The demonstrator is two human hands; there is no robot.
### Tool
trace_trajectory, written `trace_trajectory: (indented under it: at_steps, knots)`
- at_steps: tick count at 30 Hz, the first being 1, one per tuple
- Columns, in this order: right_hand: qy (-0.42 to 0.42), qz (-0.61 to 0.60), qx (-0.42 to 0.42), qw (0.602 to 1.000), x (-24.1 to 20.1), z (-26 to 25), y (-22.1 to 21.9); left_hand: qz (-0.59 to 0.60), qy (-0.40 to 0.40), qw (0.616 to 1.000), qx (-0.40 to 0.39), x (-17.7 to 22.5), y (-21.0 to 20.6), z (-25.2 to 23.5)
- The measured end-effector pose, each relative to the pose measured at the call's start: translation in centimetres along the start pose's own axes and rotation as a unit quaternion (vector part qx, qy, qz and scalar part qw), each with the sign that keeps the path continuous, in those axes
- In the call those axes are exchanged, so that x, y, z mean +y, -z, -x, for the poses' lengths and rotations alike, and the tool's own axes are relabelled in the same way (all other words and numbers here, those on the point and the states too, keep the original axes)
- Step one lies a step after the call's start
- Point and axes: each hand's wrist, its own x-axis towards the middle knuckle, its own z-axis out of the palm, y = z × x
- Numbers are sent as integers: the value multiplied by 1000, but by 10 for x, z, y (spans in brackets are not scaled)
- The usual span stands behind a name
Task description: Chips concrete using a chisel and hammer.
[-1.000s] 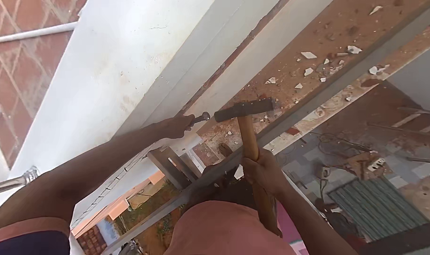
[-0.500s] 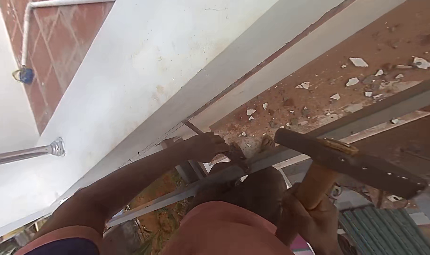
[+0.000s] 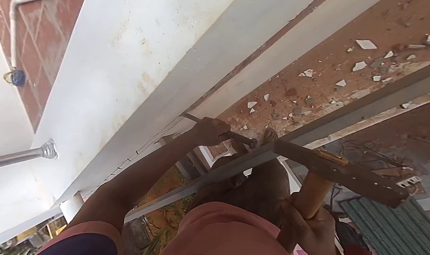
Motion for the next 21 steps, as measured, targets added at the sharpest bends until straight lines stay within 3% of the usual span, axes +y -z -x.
trace_trajectory:
  at_steps: [5,11,13,16,18,19,21]
  knots:
    - [-10,-19,7,1000,4,-1,2,-7,147,988,-54,11,1,-18]
    - [2,-81,10,997,-9,-9,13,-125,114,969,178,7,-19,-15]
    - [71,-137,28,988,-33,-12,29,-133,106,966,197,6,-19,-13]
    - [258,-217,15,941,-70,-27,52,-124,104,965,204,3,-16,-11]
    - [314,-236,17,919,-77,-32,42,-104,116,967,201,5,-13,-8]
    - [292,-232,16,928,-70,-33,25,-100,117,967,203,5,-12,-9]
    - [141,-154,1,978,-35,-37,-15,-107,105,966,212,1,-13,-9]
